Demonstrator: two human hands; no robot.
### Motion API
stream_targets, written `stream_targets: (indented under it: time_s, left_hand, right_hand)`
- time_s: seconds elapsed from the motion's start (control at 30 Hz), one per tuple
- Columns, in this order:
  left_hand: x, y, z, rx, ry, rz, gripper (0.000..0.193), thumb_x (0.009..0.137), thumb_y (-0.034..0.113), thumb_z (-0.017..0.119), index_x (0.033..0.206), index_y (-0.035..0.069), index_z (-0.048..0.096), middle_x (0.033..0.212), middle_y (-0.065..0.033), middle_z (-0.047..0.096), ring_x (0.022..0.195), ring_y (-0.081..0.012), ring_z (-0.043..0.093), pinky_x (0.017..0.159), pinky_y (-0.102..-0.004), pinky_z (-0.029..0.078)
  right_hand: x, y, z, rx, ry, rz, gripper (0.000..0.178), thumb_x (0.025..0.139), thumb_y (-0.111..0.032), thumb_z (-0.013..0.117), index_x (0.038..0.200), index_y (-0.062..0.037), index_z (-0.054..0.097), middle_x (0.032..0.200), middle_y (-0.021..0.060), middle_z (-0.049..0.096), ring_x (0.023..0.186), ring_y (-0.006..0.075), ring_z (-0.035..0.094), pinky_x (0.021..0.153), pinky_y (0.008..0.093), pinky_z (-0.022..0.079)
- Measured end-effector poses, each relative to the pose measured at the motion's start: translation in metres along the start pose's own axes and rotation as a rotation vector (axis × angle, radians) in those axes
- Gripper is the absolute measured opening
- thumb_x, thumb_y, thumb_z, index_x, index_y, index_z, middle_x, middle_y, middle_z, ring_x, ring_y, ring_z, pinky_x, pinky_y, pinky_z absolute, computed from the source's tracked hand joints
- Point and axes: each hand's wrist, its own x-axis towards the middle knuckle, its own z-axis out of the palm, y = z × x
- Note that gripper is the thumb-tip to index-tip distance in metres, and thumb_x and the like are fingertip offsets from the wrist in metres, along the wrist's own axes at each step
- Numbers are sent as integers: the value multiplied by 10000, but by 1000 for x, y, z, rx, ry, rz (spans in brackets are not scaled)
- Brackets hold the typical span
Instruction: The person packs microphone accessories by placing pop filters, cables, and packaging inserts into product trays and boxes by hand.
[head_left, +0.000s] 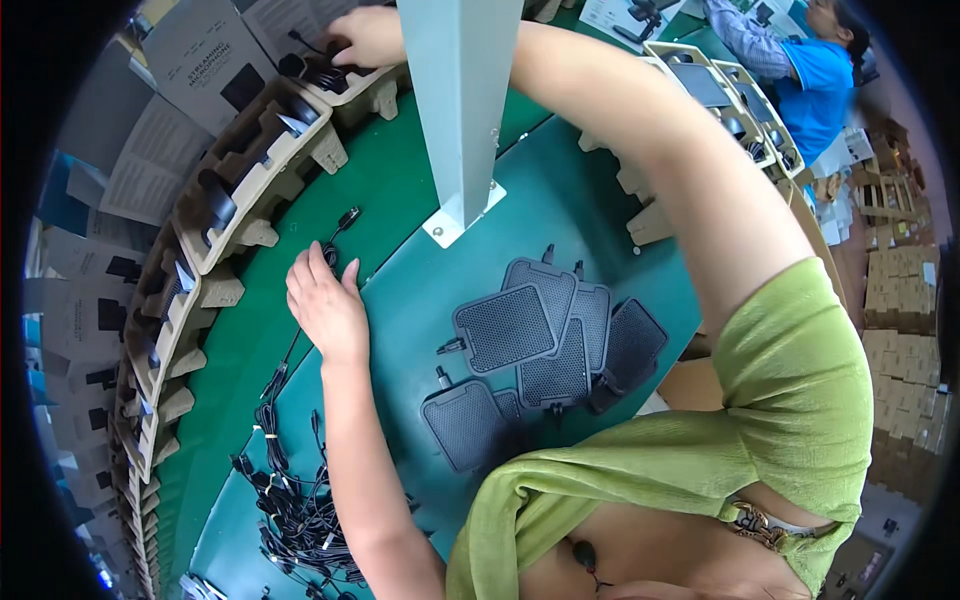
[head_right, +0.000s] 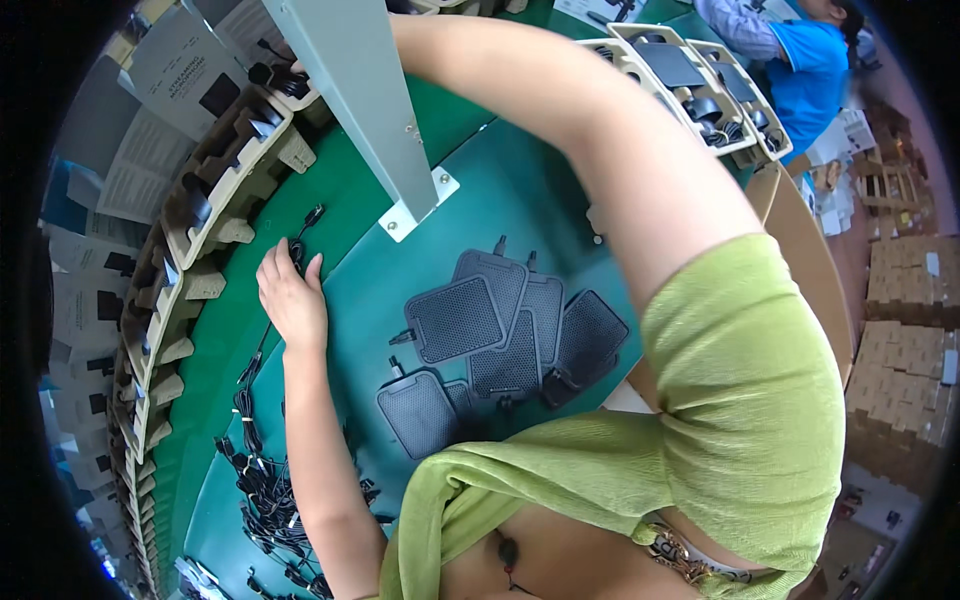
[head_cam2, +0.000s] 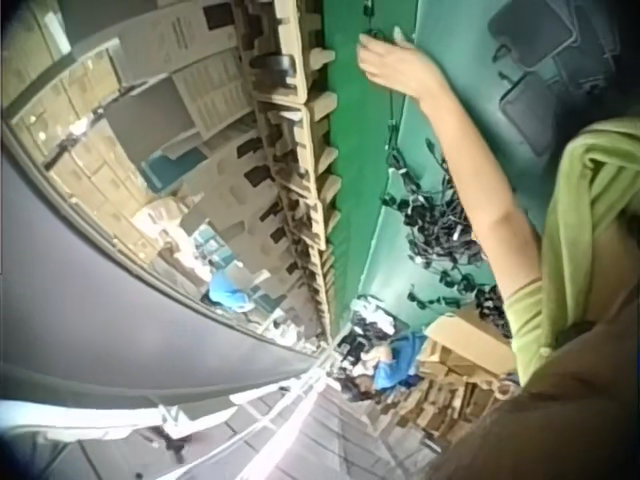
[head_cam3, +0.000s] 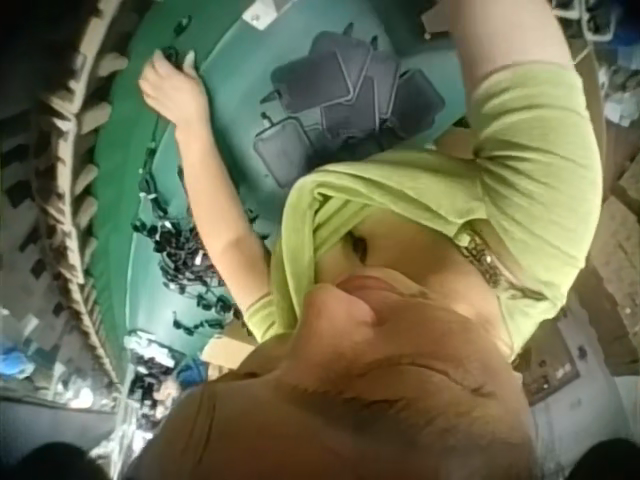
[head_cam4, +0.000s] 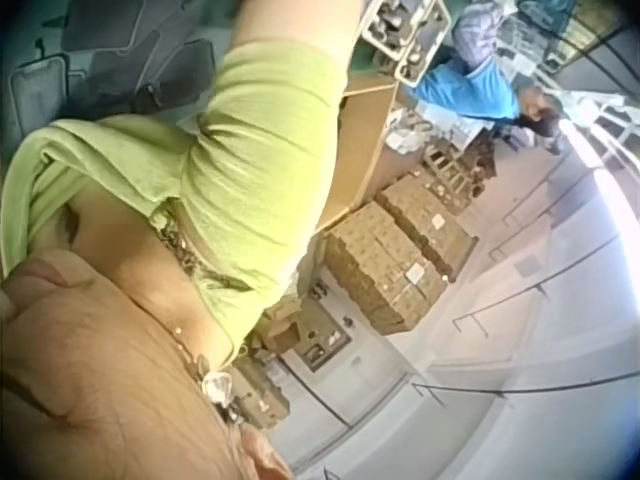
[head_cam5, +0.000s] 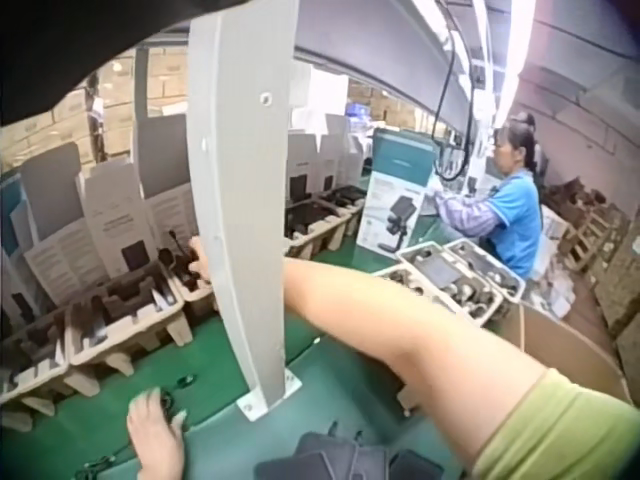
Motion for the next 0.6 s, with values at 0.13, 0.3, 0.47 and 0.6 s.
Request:
stream_targets:
  time_s: [0.13, 0.3, 0.47, 0.6]
  left_hand:
    - [-1, -1, -12, 34, -72, 46, 349, 776, 107, 606, 1097, -2, 524, 992, -135, 517, 913, -295, 491, 801, -391, 419]
    - [-25, 26, -62, -415, -115, -60, 343, 715, -7, 582, 1050, 59, 551, 936, -146, 498, 922, -297, 488, 721, -395, 450]
    - [-75, 91, -96, -179, -469, 434, 558, 688, 167, 692, 1211, 173, 500, 1271, -153, 429, 1104, -333, 444, 777, -344, 508]
    - [-95, 84, -86, 8, -594, 417, 629, 701, 202, 682, 1276, 111, 444, 1315, -162, 400, 1143, -367, 416, 792, -350, 515]
  right_hand:
    - [-48, -19, -80, -179, -212, 106, 325, 776, -235, 590, 1029, -31, 592, 1058, 153, 589, 1039, 286, 524, 910, 459, 334]
    - [-139, -102, -157, -740, -847, 22, 319, 754, -385, 623, 759, -66, 620, 627, 88, 602, 661, 234, 636, 561, 334, 489]
    - [-180, -164, -148, -307, -883, 49, 335, 775, -344, 596, 950, -59, 609, 722, 95, 623, 699, 267, 626, 601, 361, 493]
    - [-184, -174, -136, -181, -798, 52, 325, 790, -322, 590, 987, -64, 607, 769, 96, 624, 743, 264, 621, 622, 362, 492]
